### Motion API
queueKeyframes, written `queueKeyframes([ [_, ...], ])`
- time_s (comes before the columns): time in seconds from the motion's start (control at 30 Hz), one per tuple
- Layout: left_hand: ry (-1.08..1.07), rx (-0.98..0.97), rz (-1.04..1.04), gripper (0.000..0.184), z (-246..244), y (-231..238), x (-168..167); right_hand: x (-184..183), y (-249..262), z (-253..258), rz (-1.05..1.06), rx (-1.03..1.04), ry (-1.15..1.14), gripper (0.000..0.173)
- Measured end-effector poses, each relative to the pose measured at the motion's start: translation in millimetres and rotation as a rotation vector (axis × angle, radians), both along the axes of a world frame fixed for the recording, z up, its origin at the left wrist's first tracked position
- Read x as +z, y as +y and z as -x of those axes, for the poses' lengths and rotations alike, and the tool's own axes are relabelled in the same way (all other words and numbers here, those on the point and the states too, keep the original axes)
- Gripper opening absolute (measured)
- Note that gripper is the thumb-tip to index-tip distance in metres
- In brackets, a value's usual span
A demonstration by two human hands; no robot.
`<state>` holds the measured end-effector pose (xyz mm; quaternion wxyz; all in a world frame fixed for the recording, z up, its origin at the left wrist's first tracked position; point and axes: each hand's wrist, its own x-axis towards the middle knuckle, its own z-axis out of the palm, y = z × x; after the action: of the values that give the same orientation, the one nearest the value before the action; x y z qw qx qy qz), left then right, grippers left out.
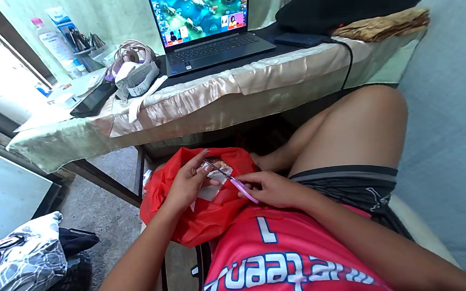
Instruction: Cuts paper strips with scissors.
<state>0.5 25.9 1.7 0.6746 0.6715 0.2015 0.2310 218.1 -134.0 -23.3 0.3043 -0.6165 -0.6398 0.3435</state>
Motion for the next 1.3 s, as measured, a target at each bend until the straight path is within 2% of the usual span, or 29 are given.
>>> queueKeyframes([
  [0.47, -0.007, -0.031, 0.007, 0.050, 1.0, 0.0, -0.3, -0.1, -0.9, -1.2, -0.028, -0.009, -0.056, 0.038],
  [0.7, 0.003, -0.055, 0.021, 0.050, 1.7, 1.6, 1.4, -2.9, 0.1, -2.5, 0.007, 0.022, 0.070, 0.040],
  [0.93, 0.047, -0.063, 0.041, 0.051, 1.8, 3.6, -0.6, -3.6, -0.4, -4.5, -0.025, 0.042, -0.009, 0.042],
  [1.3, 0.030, -0.078, 0.020, 0.051, 2.2, 3.4, -0.5, -6.5, 0.0, -1.7, -0.033, 0.027, 0.004, 0.039],
])
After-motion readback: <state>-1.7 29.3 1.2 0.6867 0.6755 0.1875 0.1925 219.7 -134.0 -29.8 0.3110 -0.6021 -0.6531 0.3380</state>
